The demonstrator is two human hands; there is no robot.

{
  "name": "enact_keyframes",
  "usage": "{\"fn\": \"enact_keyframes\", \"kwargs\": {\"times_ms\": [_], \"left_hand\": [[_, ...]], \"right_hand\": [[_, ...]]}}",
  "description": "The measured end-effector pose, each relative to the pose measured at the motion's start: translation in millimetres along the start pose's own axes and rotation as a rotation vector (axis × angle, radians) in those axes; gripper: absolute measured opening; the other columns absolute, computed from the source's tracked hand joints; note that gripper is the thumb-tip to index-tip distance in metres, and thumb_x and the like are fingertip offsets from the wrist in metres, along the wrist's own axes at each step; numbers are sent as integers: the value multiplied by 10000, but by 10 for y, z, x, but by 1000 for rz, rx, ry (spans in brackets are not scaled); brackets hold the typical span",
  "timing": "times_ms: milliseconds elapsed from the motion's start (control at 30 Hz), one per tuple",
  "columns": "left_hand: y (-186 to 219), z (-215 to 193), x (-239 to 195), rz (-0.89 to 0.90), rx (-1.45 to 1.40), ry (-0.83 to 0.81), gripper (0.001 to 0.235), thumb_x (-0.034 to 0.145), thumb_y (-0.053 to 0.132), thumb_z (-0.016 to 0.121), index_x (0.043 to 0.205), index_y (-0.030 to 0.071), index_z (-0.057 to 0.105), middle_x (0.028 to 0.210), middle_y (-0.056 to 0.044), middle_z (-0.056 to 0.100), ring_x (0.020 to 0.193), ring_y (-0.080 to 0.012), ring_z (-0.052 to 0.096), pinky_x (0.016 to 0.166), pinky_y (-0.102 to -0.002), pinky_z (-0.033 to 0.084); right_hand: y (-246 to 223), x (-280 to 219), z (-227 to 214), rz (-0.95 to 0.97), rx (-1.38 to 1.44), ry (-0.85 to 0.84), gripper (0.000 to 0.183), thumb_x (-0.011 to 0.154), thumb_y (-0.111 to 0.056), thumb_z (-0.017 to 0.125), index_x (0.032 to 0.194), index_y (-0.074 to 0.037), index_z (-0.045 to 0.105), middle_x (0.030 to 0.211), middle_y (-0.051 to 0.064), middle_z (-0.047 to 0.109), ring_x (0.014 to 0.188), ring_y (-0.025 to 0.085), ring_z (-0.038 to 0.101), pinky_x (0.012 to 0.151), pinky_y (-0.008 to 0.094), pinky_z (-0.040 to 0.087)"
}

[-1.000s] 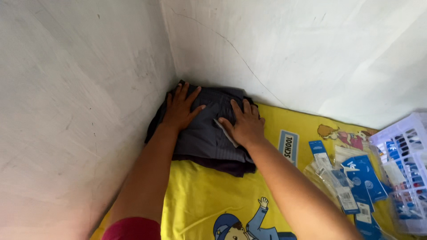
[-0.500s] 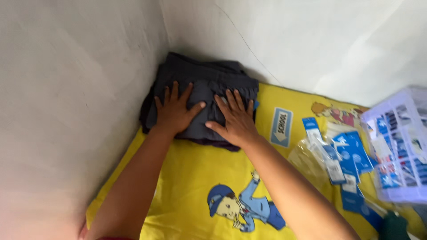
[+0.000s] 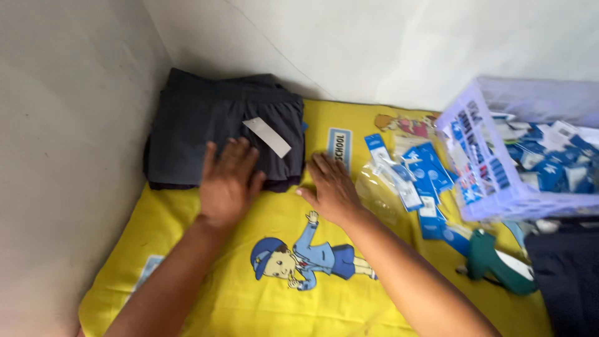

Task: The person staples tags onto the waistbands of several pairs of shorts using a handheld stapler. They then fold each pair of shorts and place them on a yellow surface. The process is repeated for multiple shorts of different colors.

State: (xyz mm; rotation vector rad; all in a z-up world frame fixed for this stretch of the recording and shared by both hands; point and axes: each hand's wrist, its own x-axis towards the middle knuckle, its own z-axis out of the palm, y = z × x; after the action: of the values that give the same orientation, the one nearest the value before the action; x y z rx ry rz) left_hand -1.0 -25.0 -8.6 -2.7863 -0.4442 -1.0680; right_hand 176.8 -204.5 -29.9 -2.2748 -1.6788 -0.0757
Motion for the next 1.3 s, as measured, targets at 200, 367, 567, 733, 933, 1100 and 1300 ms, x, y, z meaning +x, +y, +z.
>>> {"fn": "enact_keyframes", "kwargs": {"times_ms": [200,367,567,733,933,1100,1300], "left_hand": [[610,-27,-237,98,-122,-143,688,745,657,679,1260,201,702,1436,-173,569,1374,-406,486,1209,-574,244],[915,-319,-240,17,-5,-434,816,770,795,536,1371,248,611,1615,-143,336,1513,-417,221,1201,-669,91],[1266,-466,-213,-40,-53,-778,896,799,862,373,1492,300,452,1675,-143,179,1544,-418,105,1149,-775,15],[1421,-509,-219,-77,-145,-875,934,775,874,364,1538,335,365,1679,-146,152,1541,-435,102,1137,-797,38],[1609,-552,-201,-129,-265,-848,1032,659,871,502,1522,314,398,1687,-142,127,1542,-453,62,1087,-850,20],[1756,-765,-60,-139,-332,-992,1081,630,883,453,1547,321,358,1702,-137,73,1557,-427,17,1105,-830,41],[2030,-735,-39,-78,-341,-995,1086,625,893,417,1546,322,356,1695,-152,94,1552,-445,35,1098,-835,44]], "right_hand": [[-64,-321,-171,137,-73,-165,699,983,-592,445,1524,-151,425,1590,180,361,1483,373,302,1189,620,207],[-146,-505,-348,129,-113,-186,717,980,-571,442,1572,-183,331,1565,137,382,1484,354,302,1157,710,147],[-84,-659,-292,163,-181,-198,734,971,-582,424,1596,-230,272,1522,102,431,1475,322,326,1148,750,81],[-37,-878,-315,130,-247,-126,739,946,-566,473,1584,-235,301,1445,97,508,1430,330,390,1119,778,121],[-50,-1093,-438,115,-312,-134,712,973,-579,390,1580,-213,324,1388,83,583,1433,331,408,1110,787,51],[58,-1335,-418,100,-261,-78,727,958,-544,431,1595,-214,311,1369,70,600,1469,345,354,1091,794,17],[128,-1700,-505,99,-324,5,740,890,-498,553,1545,-200,382,1314,61,631,1448,331,393,1118,783,90]]}}
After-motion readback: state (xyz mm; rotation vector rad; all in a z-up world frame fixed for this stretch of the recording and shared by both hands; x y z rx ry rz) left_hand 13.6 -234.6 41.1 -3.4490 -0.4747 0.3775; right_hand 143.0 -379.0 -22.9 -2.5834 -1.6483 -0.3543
